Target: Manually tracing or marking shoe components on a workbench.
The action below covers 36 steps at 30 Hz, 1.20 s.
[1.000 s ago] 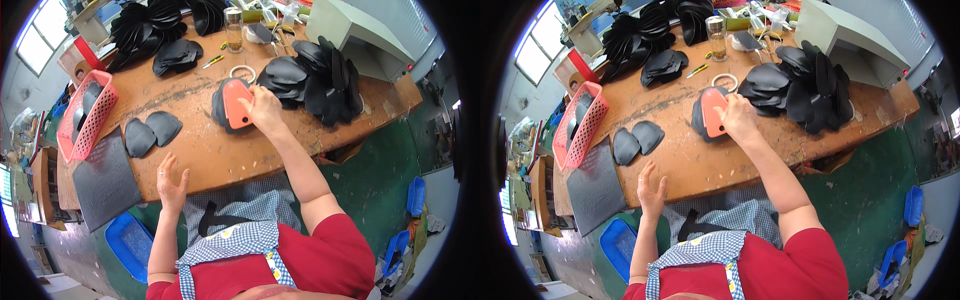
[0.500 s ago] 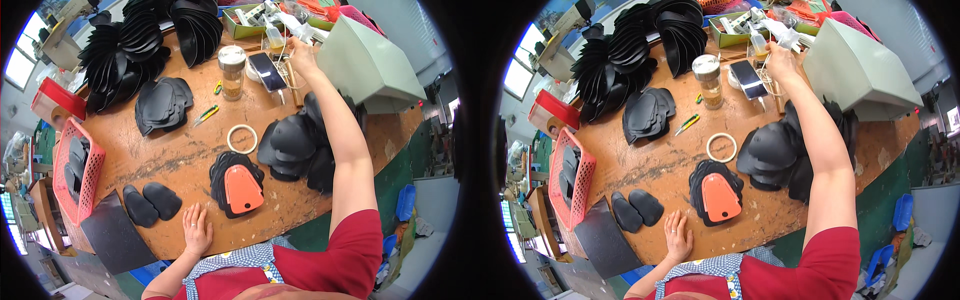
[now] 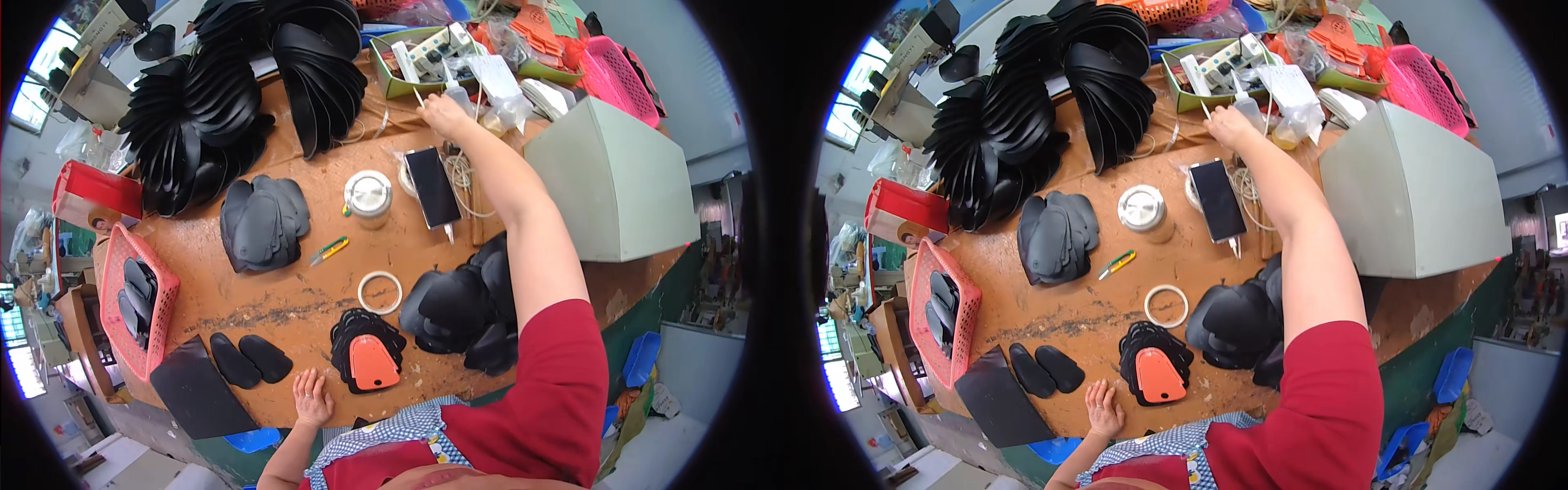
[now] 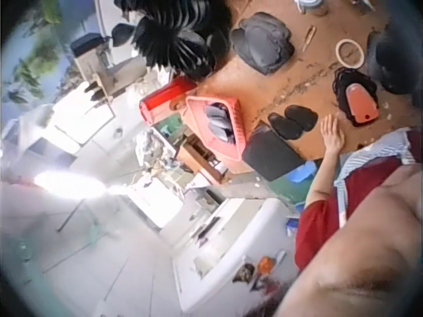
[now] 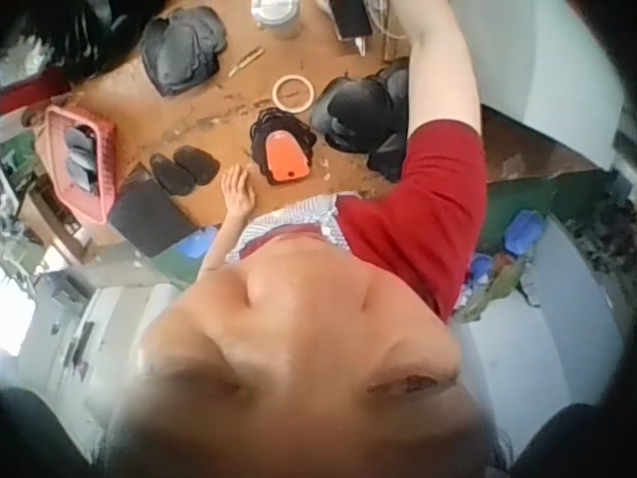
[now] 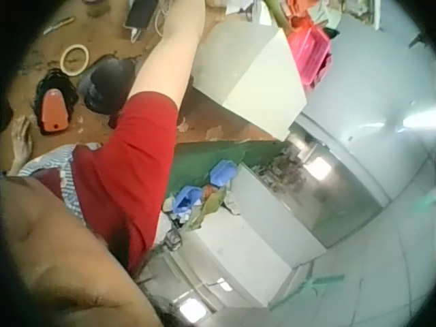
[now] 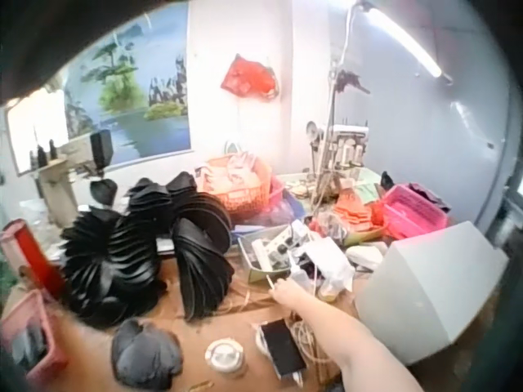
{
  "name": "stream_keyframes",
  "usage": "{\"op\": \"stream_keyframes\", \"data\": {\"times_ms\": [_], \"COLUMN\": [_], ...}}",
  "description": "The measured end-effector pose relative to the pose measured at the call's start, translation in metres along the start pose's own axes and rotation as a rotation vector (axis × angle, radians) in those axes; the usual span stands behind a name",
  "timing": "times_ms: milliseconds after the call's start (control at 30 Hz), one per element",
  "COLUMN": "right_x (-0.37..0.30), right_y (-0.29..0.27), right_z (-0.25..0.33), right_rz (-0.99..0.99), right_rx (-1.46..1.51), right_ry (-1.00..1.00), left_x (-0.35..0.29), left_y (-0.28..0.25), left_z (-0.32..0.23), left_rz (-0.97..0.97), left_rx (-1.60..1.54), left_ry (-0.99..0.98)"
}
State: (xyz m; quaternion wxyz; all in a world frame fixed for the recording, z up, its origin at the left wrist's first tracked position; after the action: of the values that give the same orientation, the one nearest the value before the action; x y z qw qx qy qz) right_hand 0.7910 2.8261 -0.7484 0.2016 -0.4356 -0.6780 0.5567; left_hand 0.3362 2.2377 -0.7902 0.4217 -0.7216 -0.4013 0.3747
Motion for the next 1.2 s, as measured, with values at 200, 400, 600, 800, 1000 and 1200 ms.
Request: {"op": "stream_keyframes", "data": {"times_ms": [200,400,600,800,1000,1200], "right_x": [0.042,0.053,0.05,0.051,0.049,0.038], "right_y": [0.055,0.068,0.057,0.064,0.051,0.017], "right_z": [-0.009,-0.022,-0.011,-0.014,-0.013,-0.01], "right_rz": [0.292,0.25,0.286,0.254,0.246,0.309], "right_rx": [-0.244,-0.212,-0.169,-0.043,-0.121,0.11], "right_ry": [-0.101,-0.054,-0.05,0.016,-0.016,-0.106], "left_x": [-0.002,-0.002,-0.005,-0.007,-0.005,-0.004], "left_y": [0.001,0.004,0.007,0.007,0.009,0.005], "left_z": [0.001,0.005,0.009,0.012,0.011,0.013], "left_rz": [0.037,0.036,0.048,0.083,0.09,0.088], "left_rx": [0.022,0.05,0.062,0.065,0.061,0.075], "left_ry": [-0.002,0.0,-0.009,-0.027,-0.033,-0.013]}}
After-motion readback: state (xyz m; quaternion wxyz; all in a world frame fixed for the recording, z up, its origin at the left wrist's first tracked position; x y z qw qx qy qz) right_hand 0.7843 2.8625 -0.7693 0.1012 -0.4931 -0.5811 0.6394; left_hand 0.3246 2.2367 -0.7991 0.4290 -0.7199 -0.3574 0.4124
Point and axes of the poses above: each hand's wrist, its own x-axis towards the middle knuckle, its own y-axis out of the palm, z = x × y, the point moved 6 cm from there along x, towards the middle knuckle, and after that the axes turned 11 degrees about z, right-handed, at the moved point
